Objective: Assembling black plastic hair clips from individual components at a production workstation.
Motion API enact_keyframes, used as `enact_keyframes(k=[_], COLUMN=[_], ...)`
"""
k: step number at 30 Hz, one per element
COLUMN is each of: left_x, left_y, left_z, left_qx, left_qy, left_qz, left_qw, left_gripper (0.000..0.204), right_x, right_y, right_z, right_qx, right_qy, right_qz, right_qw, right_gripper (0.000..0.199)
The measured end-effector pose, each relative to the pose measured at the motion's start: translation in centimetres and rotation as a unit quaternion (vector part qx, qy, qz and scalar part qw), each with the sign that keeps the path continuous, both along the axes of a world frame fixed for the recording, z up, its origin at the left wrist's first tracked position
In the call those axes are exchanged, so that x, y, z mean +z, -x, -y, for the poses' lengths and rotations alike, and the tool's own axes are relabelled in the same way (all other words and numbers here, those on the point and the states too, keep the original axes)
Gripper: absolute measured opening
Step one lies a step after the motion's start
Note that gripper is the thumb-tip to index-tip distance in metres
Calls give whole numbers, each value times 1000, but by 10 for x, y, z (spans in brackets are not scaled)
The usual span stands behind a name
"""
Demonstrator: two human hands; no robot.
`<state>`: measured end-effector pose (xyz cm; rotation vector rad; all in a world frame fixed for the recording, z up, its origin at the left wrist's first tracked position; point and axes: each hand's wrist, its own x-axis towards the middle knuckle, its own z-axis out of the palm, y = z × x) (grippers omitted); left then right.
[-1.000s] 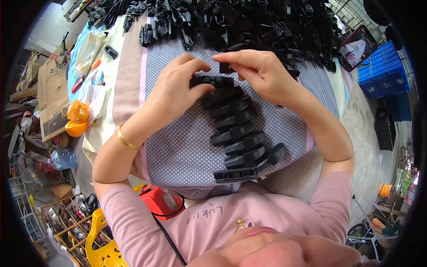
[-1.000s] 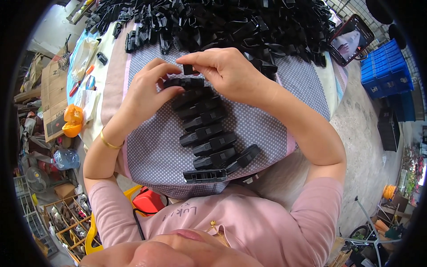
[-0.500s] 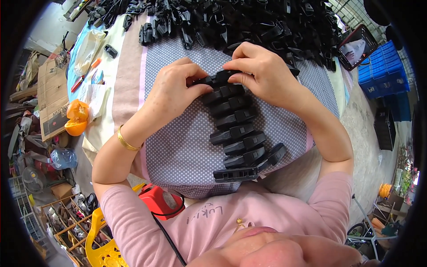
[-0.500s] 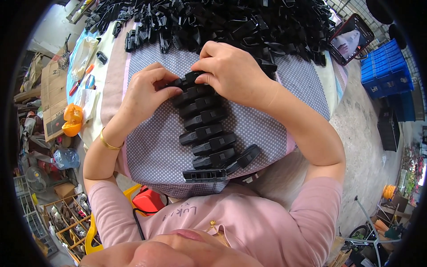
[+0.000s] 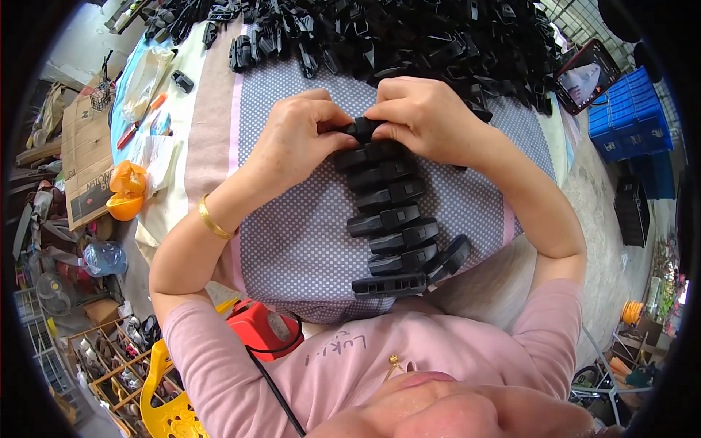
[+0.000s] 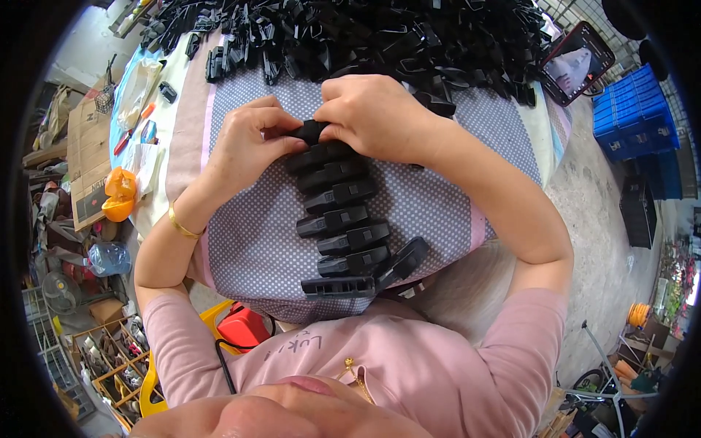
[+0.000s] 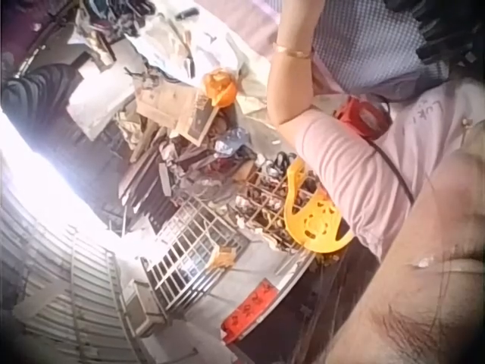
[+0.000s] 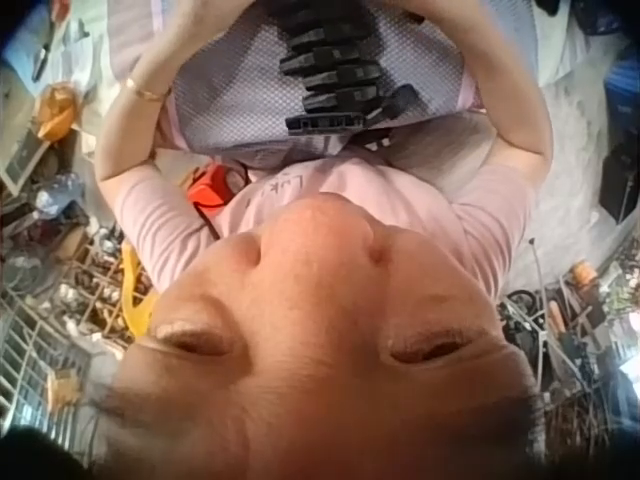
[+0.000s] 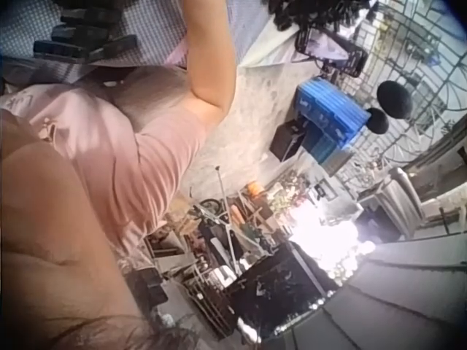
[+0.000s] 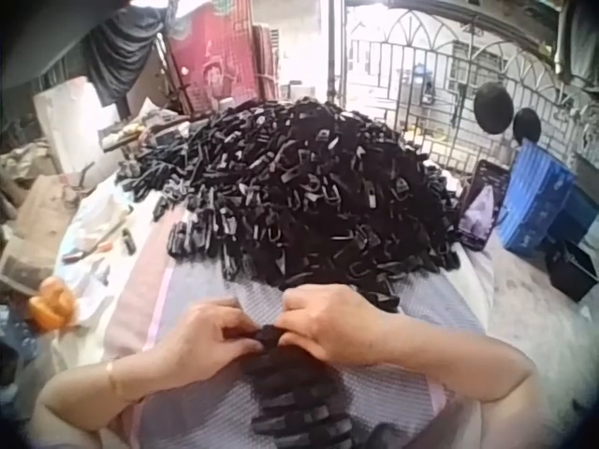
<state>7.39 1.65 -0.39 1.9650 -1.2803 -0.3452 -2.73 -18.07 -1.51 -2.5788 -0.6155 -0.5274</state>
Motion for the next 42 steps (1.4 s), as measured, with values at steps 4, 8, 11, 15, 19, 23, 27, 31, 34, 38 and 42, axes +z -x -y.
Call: enact_keyframes(k=[4,8,11,15,19,23,27,31,34,38,42], left_x=[1,10,-5,-24,-15,-11,-3,0,6,13,0], left_y=[-1,-18,-36,-59,-49,-59,-48,-14,5,1,-20], left_z=[2,7,16,15,12,4,4,-1,1,2,-7], left_qx=[-7,-119,24,75,117,180,217,144,94,27,48], left_qy=[-21,-106,75,48,-1,-21,-39,-64,-76,-89,-42], left_qz=[11,-64,229,377,258,234,158,166,181,97,-63], left_qw=[1000,985,970,922,959,955,963,973,976,991,996], left_gripper=[17,23,33,39,31,23,26,32,31,27,29], right_x=[2,14,1,-6,-4,-5,-7,-2,7,3,6], right_y=[3,10,2,-6,-7,-6,-4,-2,8,7,9], right_z=[-1,9,9,9,8,7,7,3,-8,-2,2], right_qx=[-7,-4,-147,-206,-209,-213,-198,-151,-107,-65,2], right_qy=[-9,-79,52,197,168,162,140,68,36,24,-22], right_qz=[-10,-129,126,117,68,60,69,200,89,-26,-84], right_qw=[1000,988,980,951,961,962,968,966,990,997,996], right_gripper=[20,22,31,27,18,19,20,20,19,18,25])
